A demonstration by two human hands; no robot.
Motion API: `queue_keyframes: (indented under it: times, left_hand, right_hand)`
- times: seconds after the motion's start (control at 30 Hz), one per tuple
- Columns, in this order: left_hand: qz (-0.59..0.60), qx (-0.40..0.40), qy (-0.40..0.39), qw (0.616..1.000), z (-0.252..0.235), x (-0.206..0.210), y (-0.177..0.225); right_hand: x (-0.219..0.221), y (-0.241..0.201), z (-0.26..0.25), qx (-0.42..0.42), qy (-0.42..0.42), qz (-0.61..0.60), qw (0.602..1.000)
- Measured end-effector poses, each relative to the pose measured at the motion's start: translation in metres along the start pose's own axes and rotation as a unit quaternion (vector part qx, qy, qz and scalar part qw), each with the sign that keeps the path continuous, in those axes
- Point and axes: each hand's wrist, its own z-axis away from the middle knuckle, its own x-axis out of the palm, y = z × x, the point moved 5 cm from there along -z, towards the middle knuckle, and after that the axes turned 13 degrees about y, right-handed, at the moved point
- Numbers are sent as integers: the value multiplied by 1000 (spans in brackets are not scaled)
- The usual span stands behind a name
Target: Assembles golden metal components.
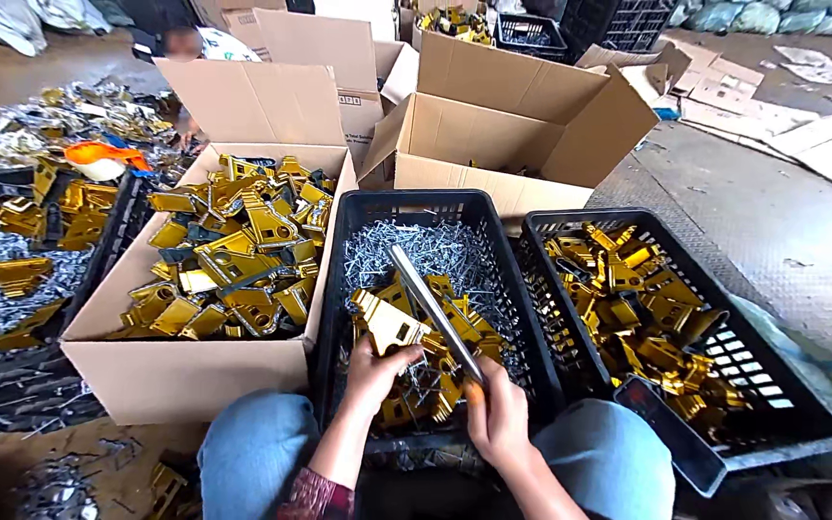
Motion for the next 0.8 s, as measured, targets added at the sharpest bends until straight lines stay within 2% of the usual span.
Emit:
queue_keyframes:
  times: [0.07, 0.13, 0.17, 0.27, 0.33, 0.4, 0.43, 0.57, 0.67, 0.8]
  left_hand:
    - [20, -14, -2, 1000, 1, -4, 5]
    - [21, -36, 5, 999, 3, -8, 6]
    - [25, -50, 8, 998, 3, -9, 6]
    - [42, -65, 6, 997, 5, -7, 10]
    - [47, -80, 6, 996, 8, -8, 10]
    - [37, -91, 17, 995, 8, -9, 11]
    - [35, -96, 18, 995, 8, -10, 9]
    - [16, -79, -18, 997, 10, -6, 10]
    - [-42, -16, -93, 995, 16, 1, 10]
    - [-135, 56, -138, 980, 26, 9, 0]
  right_hand:
    - [-1, -1, 5, -28, -21, 44, 998]
    - [5, 6, 7, 20, -73, 106, 991]
    - [3, 7, 6, 28, -64, 106, 992]
    - [-13, -12, -2, -43, 55, 3, 998]
    - [-11, -15, 8, -56, 34, 14, 998]
    - [5, -3, 18, 12, -76, 98, 992]
    - [9, 1, 20, 59, -103, 106, 987]
    - [-1, 9, -2, 167, -50, 0, 985]
    - [10, 24, -5, 274, -95, -144, 946]
    - [22, 27, 2, 308, -126, -164, 929]
